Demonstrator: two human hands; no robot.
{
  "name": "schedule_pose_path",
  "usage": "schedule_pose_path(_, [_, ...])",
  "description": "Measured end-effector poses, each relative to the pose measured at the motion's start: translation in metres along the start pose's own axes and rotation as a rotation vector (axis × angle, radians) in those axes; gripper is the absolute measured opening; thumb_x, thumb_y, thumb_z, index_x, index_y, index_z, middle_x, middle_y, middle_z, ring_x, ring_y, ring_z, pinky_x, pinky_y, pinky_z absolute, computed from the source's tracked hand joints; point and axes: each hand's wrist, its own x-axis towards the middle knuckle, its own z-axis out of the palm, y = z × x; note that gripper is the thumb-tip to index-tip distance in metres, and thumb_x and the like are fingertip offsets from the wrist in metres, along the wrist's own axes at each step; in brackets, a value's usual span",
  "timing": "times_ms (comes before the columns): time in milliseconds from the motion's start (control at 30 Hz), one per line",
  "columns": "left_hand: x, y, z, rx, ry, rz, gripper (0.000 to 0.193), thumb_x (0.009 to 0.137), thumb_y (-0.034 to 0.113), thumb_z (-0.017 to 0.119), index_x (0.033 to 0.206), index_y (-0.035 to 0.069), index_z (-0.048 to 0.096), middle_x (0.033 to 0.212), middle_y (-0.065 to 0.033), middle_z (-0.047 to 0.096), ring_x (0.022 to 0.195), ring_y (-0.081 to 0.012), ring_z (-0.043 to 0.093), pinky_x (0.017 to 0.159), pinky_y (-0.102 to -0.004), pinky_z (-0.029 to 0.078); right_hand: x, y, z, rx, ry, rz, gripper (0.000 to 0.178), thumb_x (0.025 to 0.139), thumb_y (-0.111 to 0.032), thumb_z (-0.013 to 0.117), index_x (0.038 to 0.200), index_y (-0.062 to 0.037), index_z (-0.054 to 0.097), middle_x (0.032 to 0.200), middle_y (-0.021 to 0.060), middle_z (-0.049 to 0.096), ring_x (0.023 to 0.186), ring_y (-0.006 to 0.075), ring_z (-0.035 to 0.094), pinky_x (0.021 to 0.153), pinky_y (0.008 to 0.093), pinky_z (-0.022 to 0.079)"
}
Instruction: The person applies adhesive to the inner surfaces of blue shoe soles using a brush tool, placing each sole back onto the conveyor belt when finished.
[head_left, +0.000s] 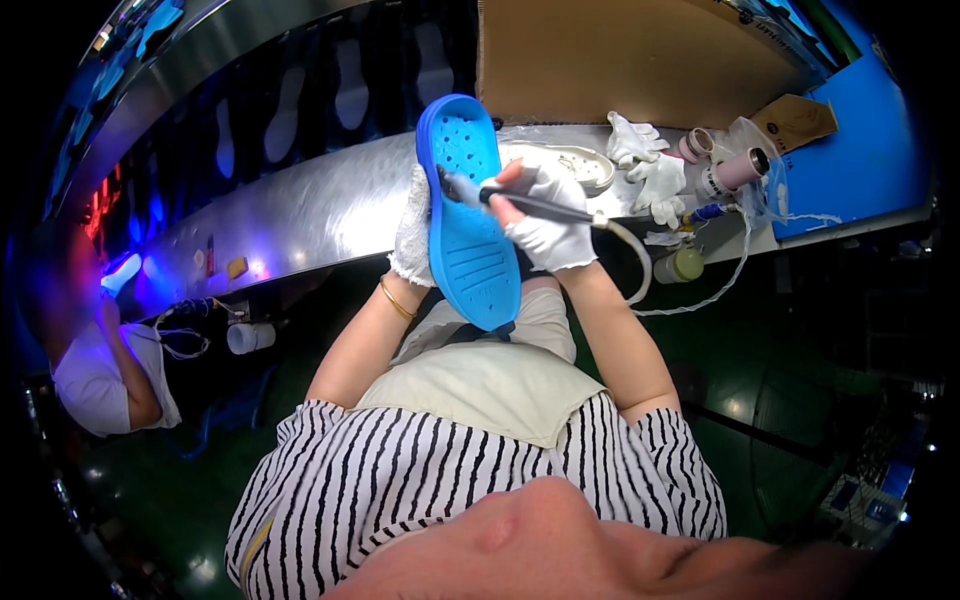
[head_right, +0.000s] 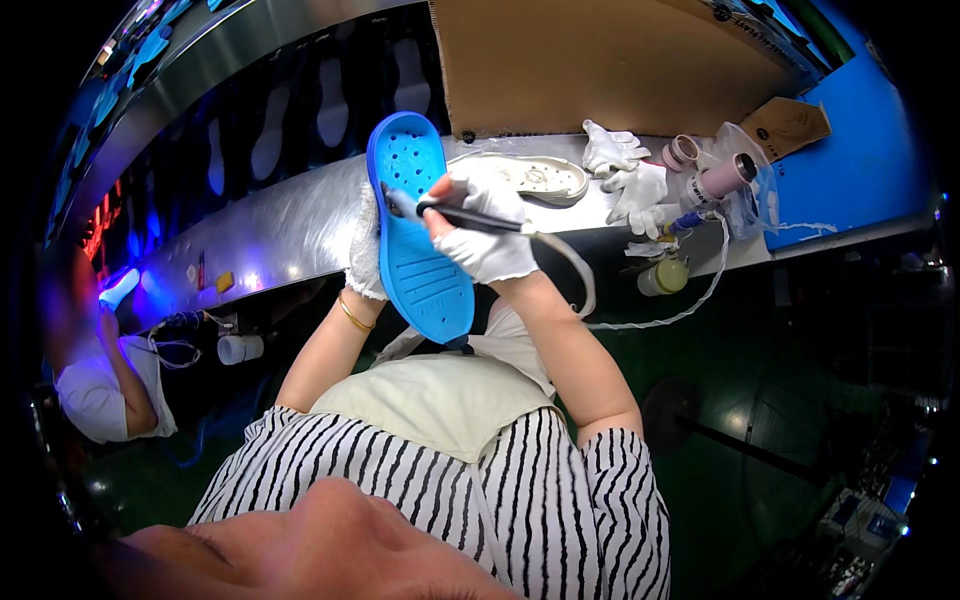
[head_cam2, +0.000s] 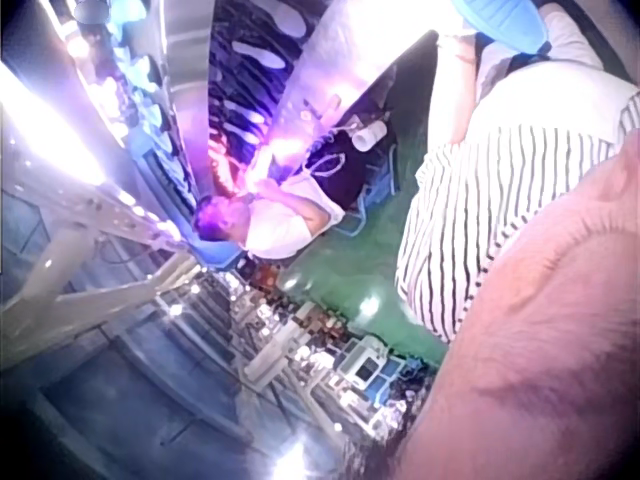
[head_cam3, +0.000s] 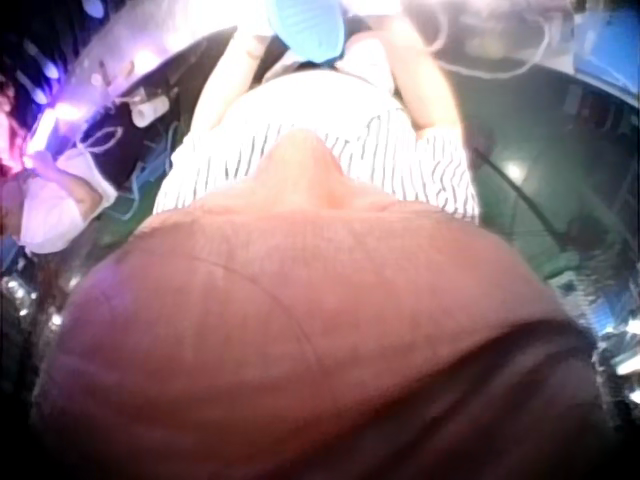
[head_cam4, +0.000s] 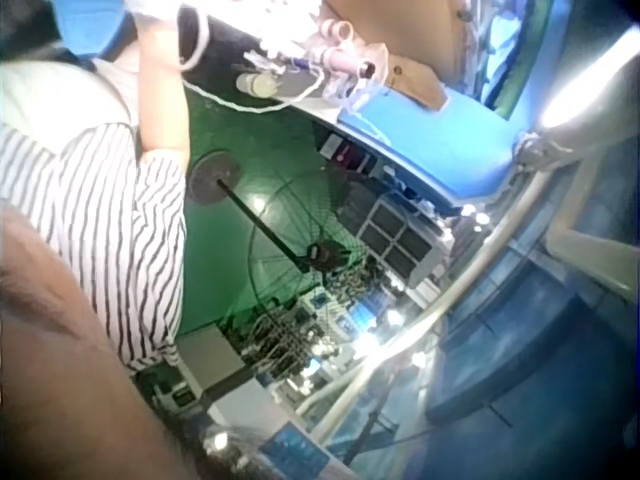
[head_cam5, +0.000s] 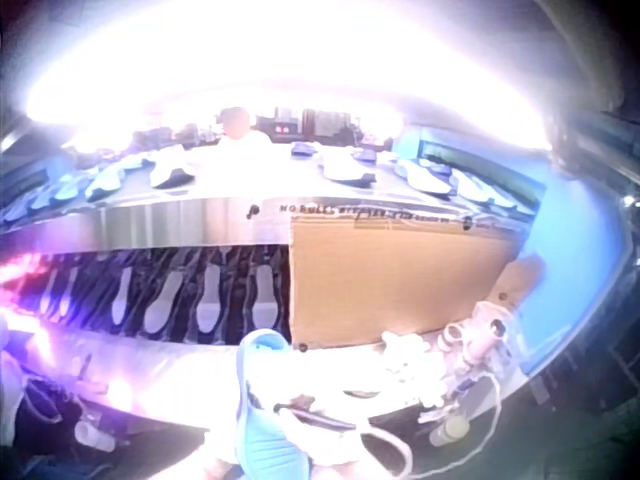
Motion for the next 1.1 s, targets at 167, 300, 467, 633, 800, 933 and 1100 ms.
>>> schedule_pose_path(167, [0.01, 0.002, 0.01, 0.43, 0.231, 0.17, 0.075, 0.085, 0.061, 0.045, 0.138, 0.009, 0.03, 0.129, -0.0151, 0.046, 0.113, -0.0295, 0.049, 0.096, -0.0431, 0.044, 0.0, 0.01, 0.01, -0.187, 0.04, -0.208, 0.023, 0.073, 0.003, 0.067, 0.093, -0.0027, 0.058, 0.082, 0.0053, 0.061, 0.072, 0.0112, 0.061, 0.067, 0.0238, 0.049])
schedule_pose_path(300, [0.007, 0.012, 0.008, 0.384, 0.17, 0.178, 0.081, 0.084, 0.068, 0.037, 0.139, 0.009, 0.03, 0.131, -0.0178, 0.045, 0.115, -0.0315, 0.049, 0.098, -0.0457, 0.041, -0.014, -0.011, 0.018, -0.109, -0.049, -0.091, 0.024, 0.072, 0.003, 0.067, 0.093, -0.0028, 0.058, 0.079, 0.0067, 0.061, 0.072, 0.0123, 0.061, 0.066, 0.0237, 0.049])
schedule_pose_path(467, [0.011, 0.022, 0.012, 0.428, 0.25, 0.234, 0.079, 0.083, 0.067, 0.041, 0.134, 0.006, 0.036, 0.123, -0.0175, 0.05, 0.106, -0.0318, 0.054, 0.092, -0.0462, 0.046, -0.013, -0.003, 0.017, -0.351, -0.062, -0.298, 0.02, 0.072, 0.0, 0.069, 0.089, -0.0056, 0.061, 0.078, 0.0062, 0.062, 0.067, 0.0121, 0.061, 0.063, 0.0244, 0.049])
schedule_pose_path(633, [0.013, 0.028, 0.03, 0.437, 0.239, 0.285, 0.079, 0.082, 0.069, 0.042, 0.132, 0.007, 0.037, 0.121, -0.0169, 0.051, 0.106, -0.0316, 0.054, 0.09, -0.0451, 0.047, -0.017, -0.02, 0.01, -0.039, -0.144, 0.127, 0.018, 0.074, -0.002, 0.069, 0.089, -0.0051, 0.06, 0.081, 0.0045, 0.062, 0.074, 0.0102, 0.06, 0.068, 0.0239, 0.048])
schedule_pose_path(800, [0.002, 0.007, 0.044, 0.259, 0.102, 0.248, 0.085, 0.08, 0.073, 0.038, 0.137, 0.01, 0.033, 0.126, -0.0171, 0.047, 0.113, -0.0323, 0.049, 0.096, -0.0465, 0.043, 0.005, -0.013, -0.01, -0.183, -0.006, -0.042, 0.013, 0.076, -0.001, 0.069, 0.087, -0.003, 0.061, 0.085, 0.0047, 0.062, 0.075, 0.0104, 0.058, 0.068, 0.0238, 0.047])
schedule_pose_path(933, [-0.007, 0.0, 0.034, 0.129, -0.041, 0.16, 0.085, 0.082, 0.072, 0.034, 0.14, 0.011, 0.027, 0.135, -0.0164, 0.04, 0.119, -0.0332, 0.045, 0.1, -0.048, 0.039, 0.006, -0.016, -0.011, 0.006, 0.011, 0.066, 0.016, 0.076, 0.001, 0.068, 0.087, -0.0029, 0.057, 0.087, 0.0072, 0.062, 0.076, 0.0116, 0.059, 0.069, 0.0248, 0.048])
schedule_pose_path(1100, [0.008, 0.011, 0.049, 0.443, 0.05, 0.183, 0.088, 0.08, 0.073, 0.035, 0.14, 0.009, 0.029, 0.134, -0.0167, 0.042, 0.119, -0.0327, 0.046, 0.1, -0.0474, 0.039, -0.017, -0.017, 0.012, 0.149, -0.137, 0.077, 0.017, 0.076, 0.006, 0.064, 0.088, -0.0021, 0.055, 0.089, 0.0102, 0.061, 0.076, 0.0134, 0.06, 0.066, 0.0258, 0.049])
